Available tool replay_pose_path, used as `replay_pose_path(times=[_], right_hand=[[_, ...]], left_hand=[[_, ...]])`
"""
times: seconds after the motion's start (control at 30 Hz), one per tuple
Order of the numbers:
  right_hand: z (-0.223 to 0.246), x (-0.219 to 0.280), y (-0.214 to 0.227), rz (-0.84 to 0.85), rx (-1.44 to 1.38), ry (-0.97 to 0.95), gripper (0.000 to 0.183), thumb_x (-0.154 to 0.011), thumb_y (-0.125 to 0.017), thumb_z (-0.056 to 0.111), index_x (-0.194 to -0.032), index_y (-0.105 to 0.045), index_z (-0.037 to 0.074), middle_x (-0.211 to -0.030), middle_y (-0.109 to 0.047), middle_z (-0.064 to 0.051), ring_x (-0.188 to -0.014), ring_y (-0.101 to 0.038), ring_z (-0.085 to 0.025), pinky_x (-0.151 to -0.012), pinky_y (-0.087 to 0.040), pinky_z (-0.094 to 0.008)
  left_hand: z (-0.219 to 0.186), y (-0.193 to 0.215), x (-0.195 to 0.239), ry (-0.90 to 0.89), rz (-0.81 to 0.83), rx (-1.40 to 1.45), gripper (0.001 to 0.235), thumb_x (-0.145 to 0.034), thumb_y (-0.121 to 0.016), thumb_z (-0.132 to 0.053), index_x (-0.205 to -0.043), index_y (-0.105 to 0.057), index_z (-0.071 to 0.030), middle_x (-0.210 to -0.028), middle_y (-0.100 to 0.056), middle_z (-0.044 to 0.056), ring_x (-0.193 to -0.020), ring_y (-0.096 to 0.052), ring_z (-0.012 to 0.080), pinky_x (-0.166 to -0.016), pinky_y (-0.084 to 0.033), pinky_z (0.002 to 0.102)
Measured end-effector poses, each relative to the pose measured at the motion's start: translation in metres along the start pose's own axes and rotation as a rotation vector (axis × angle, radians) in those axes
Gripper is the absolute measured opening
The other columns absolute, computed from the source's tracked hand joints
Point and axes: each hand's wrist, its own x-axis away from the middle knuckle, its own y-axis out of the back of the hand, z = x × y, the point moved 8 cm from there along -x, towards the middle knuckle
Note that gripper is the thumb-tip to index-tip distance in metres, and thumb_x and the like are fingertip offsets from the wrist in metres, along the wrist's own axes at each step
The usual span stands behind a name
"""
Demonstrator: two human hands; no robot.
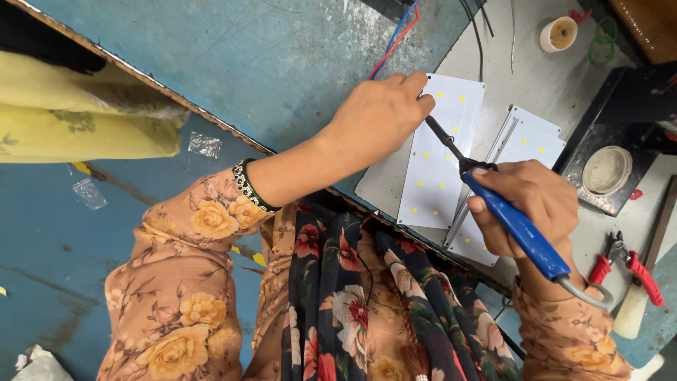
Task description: The person strips wire ends with pliers, applies heat shrink tubing, and solders red and blue wires to LED panel contact points. The person repeats this process on multiple LED panels, moving them aside after each connection.
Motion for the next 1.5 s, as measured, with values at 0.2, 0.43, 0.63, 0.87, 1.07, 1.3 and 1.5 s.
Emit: replay_pose_path(times=[0.2,0.43,0.63,0.87,1.07,1.3,1.5], right_hand=[[0.002,-0.009,-0.001,0.060,0.018,0.014,0.021,-0.096,-0.080,0.012,-0.104,-0.068,-0.004,-0.085,-0.068,-0.015,-0.070,-0.068,-0.028,-0.059,-0.051,-0.033],[-0.004,-0.007,0.008,-0.011,-0.019,-0.110,0.018,-0.101,-0.075,0.012,-0.105,-0.067,-0.003,-0.090,-0.070,-0.016,-0.074,-0.070,-0.028,-0.066,-0.054,-0.033],[-0.011,0.017,0.022,-0.133,-0.053,-0.243,0.026,-0.110,-0.072,0.021,-0.109,-0.065,-0.004,-0.096,-0.072,-0.017,-0.085,-0.073,-0.027,-0.079,-0.059,-0.032],[-0.014,0.033,0.024,-0.164,-0.003,-0.273,0.031,-0.113,-0.072,0.025,-0.111,-0.064,-0.005,-0.098,-0.072,-0.017,-0.086,-0.073,-0.026,-0.081,-0.059,-0.031],[-0.025,0.059,0.033,-0.302,-0.141,-0.387,0.037,-0.117,-0.071,0.028,-0.117,-0.061,-0.007,-0.104,-0.070,-0.017,-0.082,-0.067,-0.020,-0.076,-0.058,-0.029],[-0.037,0.096,0.052,-0.514,-0.234,-0.424,0.046,-0.115,-0.069,0.035,-0.125,-0.054,-0.007,-0.102,-0.065,-0.015,-0.077,-0.072,-0.024,-0.066,-0.061,-0.028],[-0.043,0.131,0.069,-0.649,-0.298,-0.447,0.047,-0.117,-0.071,0.034,-0.123,-0.051,-0.007,-0.103,-0.060,-0.017,-0.080,-0.070,-0.027,-0.069,-0.063,-0.035]], left_hand=[[-0.001,-0.001,-0.001,0.000,0.001,-0.014,0.008,-0.080,-0.068,-0.007,-0.087,-0.070,-0.005,-0.093,-0.062,0.012,-0.085,-0.068,0.0274,-0.066,-0.057,0.039],[-0.002,0.000,-0.003,0.003,0.001,-0.031,0.010,-0.078,-0.068,-0.007,-0.087,-0.070,-0.005,-0.094,-0.063,0.012,-0.085,-0.069,0.0276,-0.068,-0.057,0.039],[-0.001,-0.003,-0.002,0.000,-0.008,-0.039,0.007,-0.079,-0.067,-0.007,-0.085,-0.069,-0.004,-0.095,-0.064,0.014,-0.084,-0.069,0.0285,-0.067,-0.057,0.039],[-0.001,-0.005,-0.003,0.005,0.010,-0.028,0.006,-0.078,-0.068,-0.007,-0.084,-0.068,-0.004,-0.094,-0.063,0.014,-0.085,-0.069,0.0288,-0.067,-0.057,0.040],[-0.001,-0.003,-0.003,-0.003,0.030,-0.044,0.008,-0.077,-0.067,-0.006,-0.085,-0.067,-0.005,-0.095,-0.063,0.014,-0.085,-0.069,0.0286,-0.067,-0.057,0.039],[0.001,0.004,0.001,0.025,0.045,-0.056,0.015,-0.079,-0.067,-0.004,-0.093,-0.069,-0.006,-0.098,-0.061,0.011,-0.090,-0.068,0.0286,-0.068,-0.057,0.040],[0.016,0.029,0.012,0.120,0.012,0.174,0.022,-0.085,-0.065,0.002,-0.104,-0.069,-0.008,-0.103,-0.057,0.011,-0.093,-0.066,0.0309,-0.076,-0.055,0.041]])
